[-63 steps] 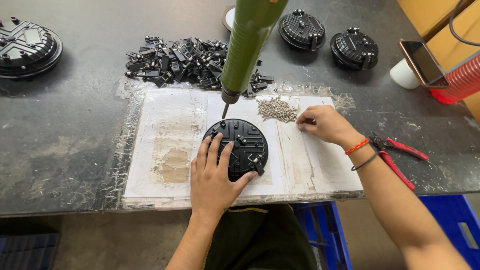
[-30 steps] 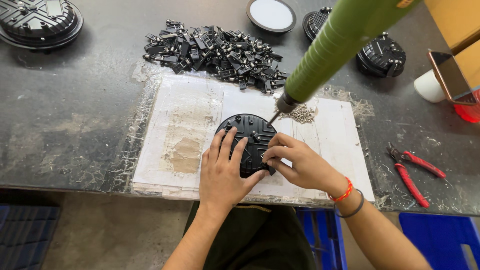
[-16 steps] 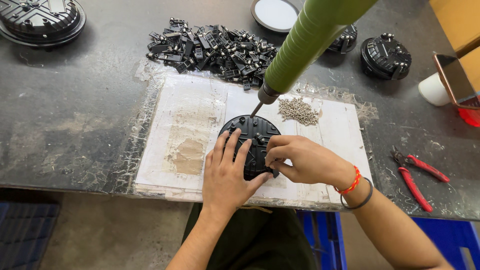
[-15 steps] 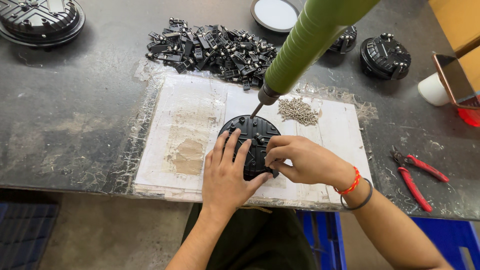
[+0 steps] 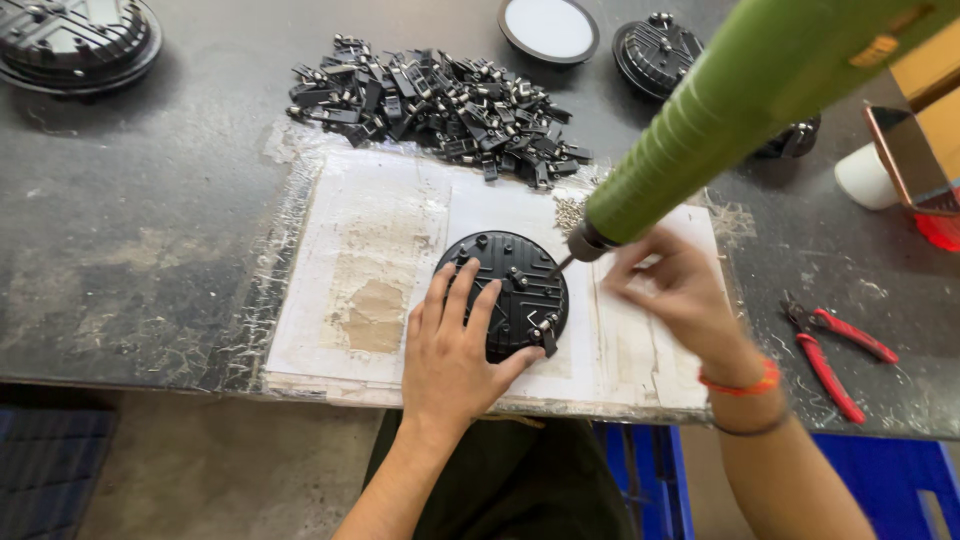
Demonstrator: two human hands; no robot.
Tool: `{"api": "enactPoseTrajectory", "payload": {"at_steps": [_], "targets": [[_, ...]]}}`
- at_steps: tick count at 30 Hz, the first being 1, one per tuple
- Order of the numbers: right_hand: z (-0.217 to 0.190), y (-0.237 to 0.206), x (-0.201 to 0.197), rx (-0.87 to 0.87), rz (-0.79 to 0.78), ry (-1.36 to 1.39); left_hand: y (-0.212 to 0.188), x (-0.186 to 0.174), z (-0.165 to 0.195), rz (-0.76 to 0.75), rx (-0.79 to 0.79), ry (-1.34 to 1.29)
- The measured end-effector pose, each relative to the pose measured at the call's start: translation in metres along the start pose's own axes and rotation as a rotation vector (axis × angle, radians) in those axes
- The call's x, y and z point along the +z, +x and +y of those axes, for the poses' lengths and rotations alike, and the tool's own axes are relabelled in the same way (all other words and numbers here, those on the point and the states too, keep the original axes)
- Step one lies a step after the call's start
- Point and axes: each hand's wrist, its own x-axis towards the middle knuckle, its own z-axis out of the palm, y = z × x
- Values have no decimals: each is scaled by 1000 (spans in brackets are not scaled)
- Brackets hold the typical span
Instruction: The person uses a green pneumatic screwdriver to fasten screws into black circular electronic housings. They repeatedly pick up small black components, place them into the housings, and drive screws to secure them. Completed units are moved aside on the table.
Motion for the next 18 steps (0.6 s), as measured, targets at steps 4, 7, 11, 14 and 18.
{"api": "enactPoseTrajectory", "payload": {"at_steps": [4, 7, 11, 14, 18], "targets": [[-56, 13, -6, -268, 155, 370, 0, -1, 1, 19, 11, 6], [-75, 34, 11, -229, 190, 403, 0, -2, 1, 22, 10, 0], [-83, 25, 27, -279, 237, 375, 0, -1, 0, 28, 12, 5], [-77, 9, 36, -246, 336, 377, -1, 0, 0, 37, 16, -2], [-65, -1, 40, -270, 344, 435, -1, 1, -1, 37, 20, 4]]}}
